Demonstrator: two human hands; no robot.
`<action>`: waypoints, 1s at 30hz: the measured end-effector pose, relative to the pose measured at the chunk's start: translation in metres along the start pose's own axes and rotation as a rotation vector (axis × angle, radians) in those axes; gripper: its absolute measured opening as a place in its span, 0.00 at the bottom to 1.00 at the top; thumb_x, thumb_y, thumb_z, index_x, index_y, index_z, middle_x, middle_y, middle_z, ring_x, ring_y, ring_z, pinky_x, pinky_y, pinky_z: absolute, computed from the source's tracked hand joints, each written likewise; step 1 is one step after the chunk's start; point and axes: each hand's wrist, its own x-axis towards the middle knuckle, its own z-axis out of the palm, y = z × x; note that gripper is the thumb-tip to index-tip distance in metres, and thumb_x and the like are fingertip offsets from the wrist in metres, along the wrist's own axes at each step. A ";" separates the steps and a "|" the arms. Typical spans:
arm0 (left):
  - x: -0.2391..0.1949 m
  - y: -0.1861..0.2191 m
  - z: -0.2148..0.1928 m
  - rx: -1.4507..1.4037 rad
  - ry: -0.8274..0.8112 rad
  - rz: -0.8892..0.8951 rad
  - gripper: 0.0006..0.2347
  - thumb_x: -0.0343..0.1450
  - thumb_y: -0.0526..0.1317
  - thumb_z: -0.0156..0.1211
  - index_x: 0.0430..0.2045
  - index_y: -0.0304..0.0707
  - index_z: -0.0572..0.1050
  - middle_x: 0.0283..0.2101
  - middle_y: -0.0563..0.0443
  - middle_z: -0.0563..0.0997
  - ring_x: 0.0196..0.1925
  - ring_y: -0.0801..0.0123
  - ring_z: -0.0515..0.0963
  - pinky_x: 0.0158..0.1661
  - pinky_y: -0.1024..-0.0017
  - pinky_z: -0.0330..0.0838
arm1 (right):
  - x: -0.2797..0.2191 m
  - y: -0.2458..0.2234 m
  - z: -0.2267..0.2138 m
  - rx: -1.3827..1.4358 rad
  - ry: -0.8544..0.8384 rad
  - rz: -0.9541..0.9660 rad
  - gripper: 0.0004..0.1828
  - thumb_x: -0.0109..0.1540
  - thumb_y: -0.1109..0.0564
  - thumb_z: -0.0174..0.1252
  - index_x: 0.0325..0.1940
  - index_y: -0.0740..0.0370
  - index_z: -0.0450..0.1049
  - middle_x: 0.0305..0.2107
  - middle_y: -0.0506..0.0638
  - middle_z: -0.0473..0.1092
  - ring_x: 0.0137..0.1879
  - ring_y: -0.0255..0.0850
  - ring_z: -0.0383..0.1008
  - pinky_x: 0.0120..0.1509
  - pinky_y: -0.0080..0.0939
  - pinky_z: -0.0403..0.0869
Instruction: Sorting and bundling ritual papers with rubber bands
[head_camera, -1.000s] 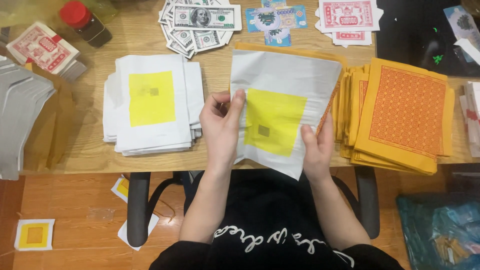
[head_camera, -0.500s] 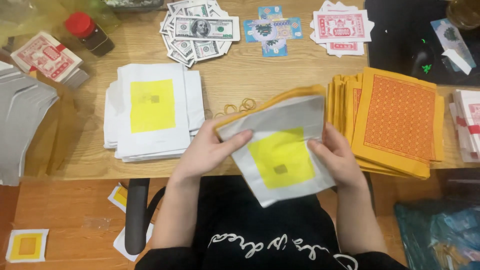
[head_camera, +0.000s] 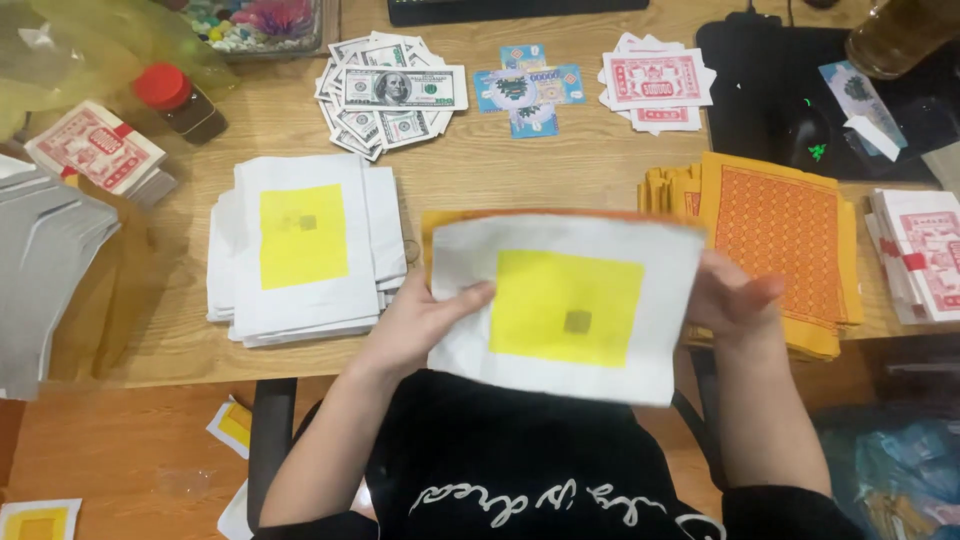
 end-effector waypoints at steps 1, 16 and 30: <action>0.003 -0.008 0.000 -0.077 0.072 -0.018 0.12 0.66 0.35 0.66 0.42 0.30 0.77 0.35 0.48 0.82 0.34 0.71 0.78 0.38 0.65 0.79 | -0.009 0.006 -0.005 -0.349 0.217 0.180 0.47 0.50 0.42 0.59 0.63 0.79 0.59 0.53 0.79 0.64 0.59 0.73 0.63 0.58 0.74 0.65; -0.011 0.037 -0.034 0.213 -0.681 0.054 0.16 0.69 0.28 0.52 0.51 0.37 0.71 0.61 0.40 0.64 0.66 0.62 0.63 0.65 0.69 0.57 | 0.024 -0.058 0.003 -0.786 -0.153 0.379 0.23 0.60 0.46 0.57 0.52 0.65 0.75 0.50 0.58 0.75 0.57 0.46 0.77 0.60 0.41 0.79; -0.008 -0.063 0.011 -0.366 -0.320 -0.122 0.20 0.71 0.41 0.54 0.56 0.27 0.67 0.57 0.42 0.74 0.55 0.64 0.76 0.56 0.69 0.71 | 0.186 -0.073 -0.013 -1.199 0.327 0.793 0.21 0.67 0.55 0.44 0.63 0.61 0.67 0.47 0.58 0.73 0.45 0.46 0.76 0.45 0.44 0.77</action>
